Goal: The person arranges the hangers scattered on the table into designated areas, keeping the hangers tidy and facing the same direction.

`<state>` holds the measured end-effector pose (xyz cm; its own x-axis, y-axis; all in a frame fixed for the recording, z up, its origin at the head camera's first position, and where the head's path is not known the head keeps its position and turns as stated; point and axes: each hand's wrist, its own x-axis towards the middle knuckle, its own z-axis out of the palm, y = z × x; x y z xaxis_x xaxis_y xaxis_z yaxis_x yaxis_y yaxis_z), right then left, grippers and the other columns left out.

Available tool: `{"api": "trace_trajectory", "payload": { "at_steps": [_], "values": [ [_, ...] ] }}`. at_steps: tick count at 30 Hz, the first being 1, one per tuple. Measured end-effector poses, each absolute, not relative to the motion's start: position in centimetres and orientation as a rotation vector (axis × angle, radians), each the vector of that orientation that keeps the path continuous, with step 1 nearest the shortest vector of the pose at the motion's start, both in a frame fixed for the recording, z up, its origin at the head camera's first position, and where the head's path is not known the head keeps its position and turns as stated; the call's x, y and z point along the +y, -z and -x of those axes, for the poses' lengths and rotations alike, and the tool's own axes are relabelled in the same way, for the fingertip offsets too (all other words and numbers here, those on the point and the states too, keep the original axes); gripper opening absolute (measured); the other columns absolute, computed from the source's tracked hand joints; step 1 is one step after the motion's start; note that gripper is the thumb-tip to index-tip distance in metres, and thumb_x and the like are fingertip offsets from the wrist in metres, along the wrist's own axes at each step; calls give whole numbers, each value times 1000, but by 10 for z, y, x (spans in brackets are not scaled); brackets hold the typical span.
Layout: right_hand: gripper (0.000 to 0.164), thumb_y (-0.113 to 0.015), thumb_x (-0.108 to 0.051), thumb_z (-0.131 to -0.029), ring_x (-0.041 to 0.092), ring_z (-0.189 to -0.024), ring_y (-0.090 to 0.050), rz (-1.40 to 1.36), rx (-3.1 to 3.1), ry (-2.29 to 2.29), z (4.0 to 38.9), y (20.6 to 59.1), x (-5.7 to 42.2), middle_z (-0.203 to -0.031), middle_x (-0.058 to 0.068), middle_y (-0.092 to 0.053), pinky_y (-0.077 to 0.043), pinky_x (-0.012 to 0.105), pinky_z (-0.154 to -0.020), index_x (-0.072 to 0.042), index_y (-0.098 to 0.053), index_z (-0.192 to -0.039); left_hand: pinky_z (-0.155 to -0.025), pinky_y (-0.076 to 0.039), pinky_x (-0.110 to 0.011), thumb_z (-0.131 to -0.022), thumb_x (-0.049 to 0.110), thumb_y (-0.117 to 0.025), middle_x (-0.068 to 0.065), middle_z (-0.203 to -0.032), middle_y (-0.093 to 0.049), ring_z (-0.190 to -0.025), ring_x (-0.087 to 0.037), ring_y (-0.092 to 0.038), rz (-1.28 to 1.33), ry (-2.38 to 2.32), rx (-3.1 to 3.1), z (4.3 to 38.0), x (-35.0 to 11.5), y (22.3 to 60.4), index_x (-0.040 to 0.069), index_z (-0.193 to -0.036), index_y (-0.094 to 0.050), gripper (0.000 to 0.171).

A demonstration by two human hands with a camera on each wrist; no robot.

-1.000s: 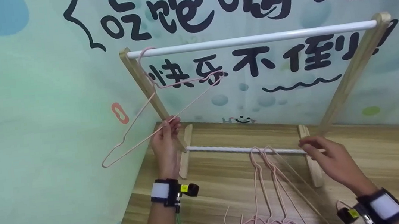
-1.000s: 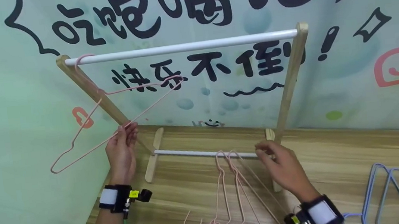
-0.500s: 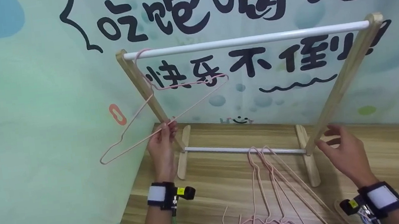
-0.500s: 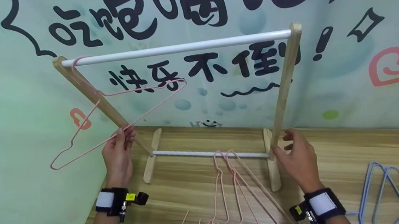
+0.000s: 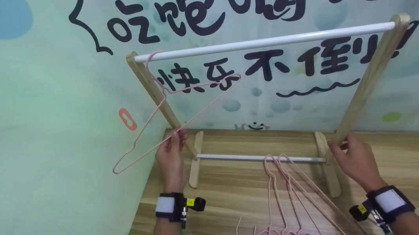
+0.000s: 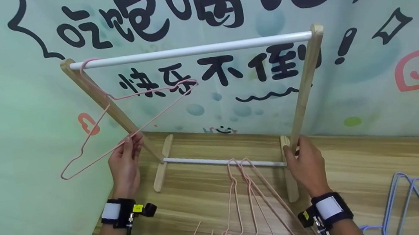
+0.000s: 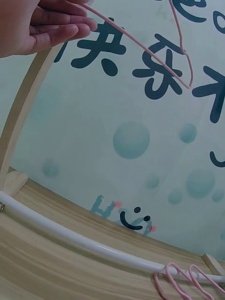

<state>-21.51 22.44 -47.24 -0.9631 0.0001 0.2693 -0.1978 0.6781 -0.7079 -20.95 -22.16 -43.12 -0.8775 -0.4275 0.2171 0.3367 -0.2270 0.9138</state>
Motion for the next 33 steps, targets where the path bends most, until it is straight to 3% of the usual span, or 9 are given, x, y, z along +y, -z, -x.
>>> {"api": "trace_trajectory", "payload": {
  "at_steps": [10,14,17,21,24,33],
  "values": [
    [28,-53,-28,-101,35,-90,-65,-220,-2617,-1110,215,476,225,-108,16,-66,-52,30,-56,-6,-56,-116,-103,-44,-47,-96,21,-64,-22,-122,-63,-117,-36,-58,-124,2148,-1563,204,-228,444,-1,-124,-61,36],
    [28,-53,-28,-101,35,-90,-65,-222,-2618,-1109,216,477,226,-108,16,-65,-53,30,-56,-5,-56,-118,-101,-47,-44,-96,18,-64,-16,-123,-61,-116,-29,-58,-226,2035,-1679,203,-229,448,3,-126,-59,33],
    [26,-52,-27,-102,35,-91,-65,-220,-2623,-1092,215,480,226,-107,16,-65,-53,34,-60,-4,-57,-114,-99,-48,-42,-98,17,-61,-8,-131,-55,-119,-23,-54,-357,1925,-1856,205,-226,449,11,-133,-54,36],
    [23,-50,-26,-103,36,-92,-65,-230,-2618,-1067,214,481,228,-104,15,-64,-53,43,-65,-4,-57,-109,-100,-46,-41,-96,13,-55,-3,-152,-35,-135,-24,-40,-407,1888,-2080,209,-222,451,26,-150,-36,59],
    [24,-50,-25,-103,36,-91,-65,-234,-2615,-1058,213,481,228,-102,16,-65,-53,42,-65,-4,-57,-109,-100,-46,-39,-96,11,-53,-1,-158,-25,-141,-25,-33,-382,1908,-2175,209,-219,449,36,-155,-24,70],
    [20,-52,-27,-102,34,-90,-66,-222,-2624,-1054,208,478,237,-103,14,-66,-52,36,-64,-7,-57,-104,-100,-47,-38,-97,15,-55,-2,-157,-28,-139,-22,-37,-311,1867,-2231,206,-212,454,46,-152,-19,73]
  ]
}}
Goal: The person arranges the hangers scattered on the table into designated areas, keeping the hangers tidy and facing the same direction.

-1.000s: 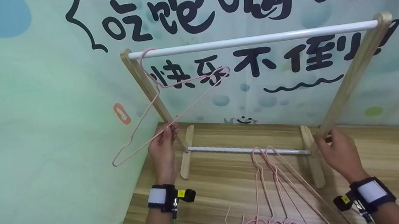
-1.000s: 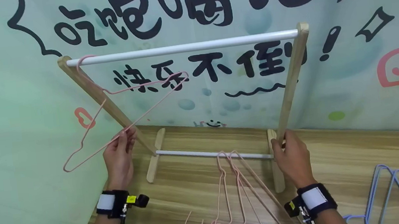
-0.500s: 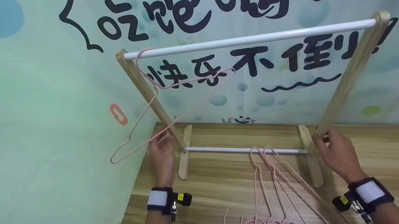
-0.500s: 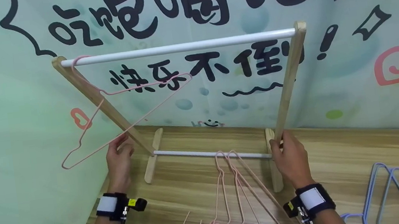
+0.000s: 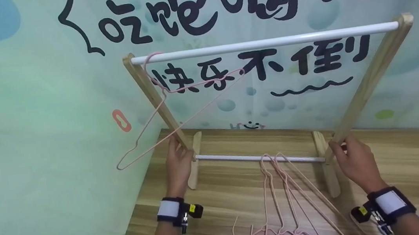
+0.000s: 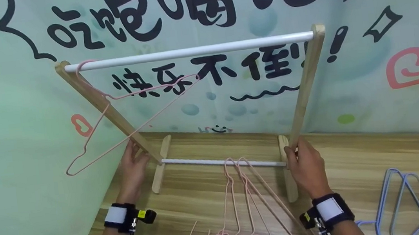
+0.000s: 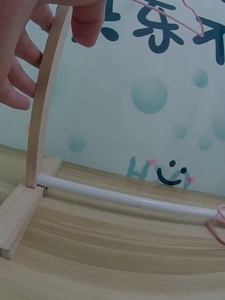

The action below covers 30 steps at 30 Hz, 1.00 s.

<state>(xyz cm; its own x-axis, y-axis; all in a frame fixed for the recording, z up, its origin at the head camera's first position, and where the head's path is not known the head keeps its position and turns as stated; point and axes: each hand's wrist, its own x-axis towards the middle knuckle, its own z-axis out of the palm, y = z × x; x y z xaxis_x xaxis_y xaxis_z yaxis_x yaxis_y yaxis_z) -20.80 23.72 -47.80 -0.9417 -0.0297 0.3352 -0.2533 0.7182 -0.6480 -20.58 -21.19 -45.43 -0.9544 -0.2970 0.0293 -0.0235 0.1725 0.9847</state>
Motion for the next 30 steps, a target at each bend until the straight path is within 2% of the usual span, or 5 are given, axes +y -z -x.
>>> {"api": "trace_trajectory", "payload": {
  "at_steps": [5,9,12,20,30],
  "values": [
    [17,-54,-27,-101,35,-93,-66,-231,-2627,-1040,201,479,250,-104,10,-65,-52,31,-65,-11,-55,-98,-96,-50,-35,-96,16,-56,-1,-154,-36,-134,-20,-44,-342,1827,-2245,199,-201,456,47,-150,-29,68],
    [19,-54,-28,-101,37,-95,-65,-237,-2628,-1063,195,479,260,-109,13,-65,-50,23,-64,-10,-57,-102,-97,-49,-36,-94,13,-58,-3,-152,-39,-133,-24,-46,-330,1863,-2205,194,-192,458,35,-152,-32,67],
    [23,-54,-27,-101,37,-96,-66,-232,-2630,-1080,191,479,267,-113,16,-65,-49,19,-64,-7,-59,-110,-98,-48,-38,-94,11,-59,-4,-152,-41,-133,-26,-46,-287,1887,-2184,190,-187,458,30,-154,-32,68],
    [33,-52,-27,-102,41,-97,-65,-232,-2648,-1069,185,477,279,-111,20,-64,-49,20,-61,-3,-57,-124,-95,-50,-39,-94,5,-57,-6,-150,-41,-132,-24,-46,-216,1916,-2169,183,-181,457,31,-152,-34,67],
    [32,-52,-28,-102,38,-98,-65,-179,-2650,-1076,175,476,290,-113,18,-65,-50,19,-59,-6,-57,-124,-98,-49,-35,-94,7,-55,-4,-152,-38,-132,-21,-46,-201,1894,-2211,177,-170,455,30,-151,-35,65]
  ]
}}
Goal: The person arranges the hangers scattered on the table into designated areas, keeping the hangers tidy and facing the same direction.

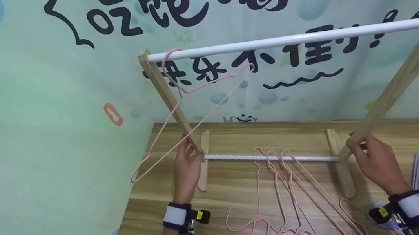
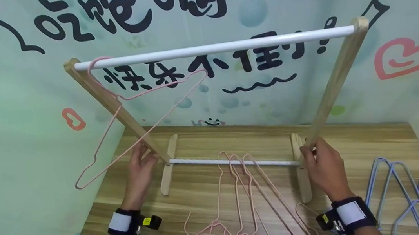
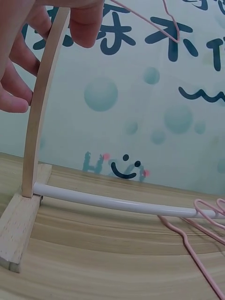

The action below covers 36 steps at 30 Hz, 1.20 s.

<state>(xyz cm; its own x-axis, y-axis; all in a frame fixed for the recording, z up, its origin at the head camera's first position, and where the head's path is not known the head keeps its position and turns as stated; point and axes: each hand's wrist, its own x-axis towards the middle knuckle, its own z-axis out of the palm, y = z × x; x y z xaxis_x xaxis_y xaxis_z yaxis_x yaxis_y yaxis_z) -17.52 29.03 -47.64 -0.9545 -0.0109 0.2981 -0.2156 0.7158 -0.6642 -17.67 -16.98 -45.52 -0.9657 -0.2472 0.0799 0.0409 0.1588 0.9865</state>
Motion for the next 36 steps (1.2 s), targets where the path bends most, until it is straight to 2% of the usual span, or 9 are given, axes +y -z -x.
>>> {"api": "trace_trajectory", "payload": {
  "at_steps": [8,12,17,19,23,27,30,33,36],
  "values": [
    [34,-53,-29,-102,36,-100,-65,-167,-2655,-1100,173,479,291,-116,15,-63,-49,17,-63,-7,-55,-128,-94,-51,-38,-94,6,-57,0,-150,-42,-132,-21,-47,-157,1897,-2197,177,-168,461,34,-151,-34,68],
    [35,-54,-30,-101,35,-101,-65,-144,-2675,-1108,170,485,291,-119,13,-62,-50,16,-66,-8,-54,-128,-98,-49,-36,-94,6,-58,-3,-150,-43,-133,-23,-46,-150,1905,-2194,175,-169,467,30,-152,-35,66],
    [41,-58,-29,-99,39,-96,-65,-74,-2701,-1078,158,501,289,-119,20,-62,-58,39,-69,-1,-53,-129,-104,-43,-44,-95,16,-60,-9,-149,-42,-131,-30,-47,-224,1902,-2277,164,-172,478,22,-153,-33,63],
    [44,-60,-29,-98,39,-92,-66,-36,-2713,-1066,147,509,286,-115,22,-64,-57,42,-68,2,-51,-128,-106,-40,-48,-95,20,-60,-13,-150,-40,-132,-33,-46,-296,1879,-2329,157,-170,482,16,-153,-31,65],
    [39,-65,-26,-95,30,-86,-67,-13,-2740,-1083,122,520,273,-103,16,-67,-54,30,-67,1,-54,-120,-108,-38,-49,-95,23,-60,-16,-152,-36,-133,-34,-43,-374,1863,-2412,135,-158,489,8,-153,-28,68],
    [29,-73,-16,-89,15,-80,-62,-155,-2716,-1069,96,528,250,-95,4,-66,-53,27,-66,-5,-59,-113,-102,-45,-47,-94,24,-63,-13,-145,-46,-127,-29,-50,-249,1858,-2501,107,-132,499,12,-147,-39,59],
    [35,-80,-12,-81,11,-80,-58,-312,-2681,-982,78,535,231,-95,-1,-64,-53,32,-67,-9,-62,-110,-99,-47,-45,-93,27,-65,-6,-137,-54,-122,-24,-54,-77,1797,-2600,87,-108,506,18,-139,-49,49],
    [41,-85,-20,-74,8,-85,-52,-432,-2699,-876,63,544,216,-98,-8,-61,-50,34,-68,-14,-65,-110,-95,-50,-42,-92,32,-65,6,-131,-58,-117,-16,-56,72,1679,-2734,69,-83,509,27,-135,-52,45],
    [44,-86,-33,-71,5,-89,-46,-506,-2729,-783,54,554,207,-101,-14,-58,-47,33,-69,-20,-66,-109,-88,-51,-38,-92,34,-65,9,-126,-58,-112,-14,-57,189,1559,-2848,56,-61,516,28,-135,-54,44]
  ]
}}
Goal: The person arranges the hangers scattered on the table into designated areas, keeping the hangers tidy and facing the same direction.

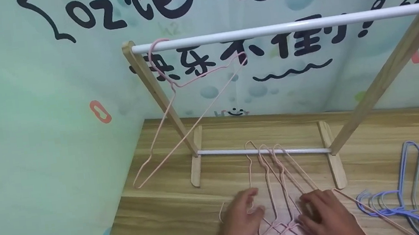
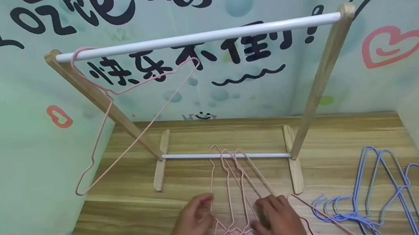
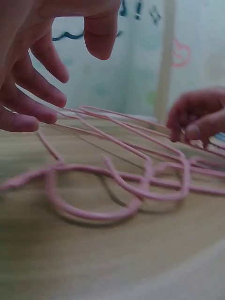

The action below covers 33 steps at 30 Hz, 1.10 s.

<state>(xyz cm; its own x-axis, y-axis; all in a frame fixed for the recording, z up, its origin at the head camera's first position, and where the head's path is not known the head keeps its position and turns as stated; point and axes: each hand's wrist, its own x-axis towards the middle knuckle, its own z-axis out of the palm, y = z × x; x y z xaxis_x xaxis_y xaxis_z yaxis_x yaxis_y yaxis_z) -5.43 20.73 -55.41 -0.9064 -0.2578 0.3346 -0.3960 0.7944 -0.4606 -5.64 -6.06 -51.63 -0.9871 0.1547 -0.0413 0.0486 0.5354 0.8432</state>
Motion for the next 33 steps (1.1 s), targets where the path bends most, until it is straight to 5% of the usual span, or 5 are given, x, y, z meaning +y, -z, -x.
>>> {"api": "trace_trajectory", "payload": {
  "at_steps": [4,12,18,25,33],
  "values": [
    [42,-84,-47,-69,10,-95,-48,-661,-2644,-687,50,566,202,-103,-12,-60,-44,31,-77,-23,-68,-100,-90,-50,-37,-91,32,-65,10,-122,-59,-111,-12,-57,-299,-1298,2728,47,-42,525,24,-129,-60,39],
    [32,-78,-48,-71,28,-101,-54,-943,-2399,-618,47,582,201,-109,6,-62,-35,35,-92,-23,-67,-85,-94,-47,-34,-89,30,-67,12,-124,-58,-115,-9,-54,-469,-1200,2861,38,-31,544,22,-118,-67,31],
    [11,-77,-33,-76,26,-109,-51,-978,-2450,-636,45,583,204,-115,2,-61,-32,35,-94,-32,-67,-80,-93,-48,-29,-85,25,-71,9,-120,-59,-111,-8,-57,-521,-1227,2919,36,-28,552,19,-113,-70,29],
    [13,-75,-23,-77,20,-105,-52,-1013,-2420,-726,48,577,203,-109,-3,-60,-33,29,-94,-29,-63,-78,-92,-48,-29,-86,26,-69,10,-119,-60,-109,-7,-57,-516,-1239,2907,36,-30,549,20,-113,-70,28],
    [17,-74,-14,-83,11,-96,-50,-928,-2448,-876,50,563,201,-103,-10,-58,-36,21,-87,-25,-62,-87,-75,-50,-20,-93,28,-63,15,-100,-67,-84,3,-60,-336,-1539,2655,38,-33,533,19,-125,-60,33]
  ]
}}
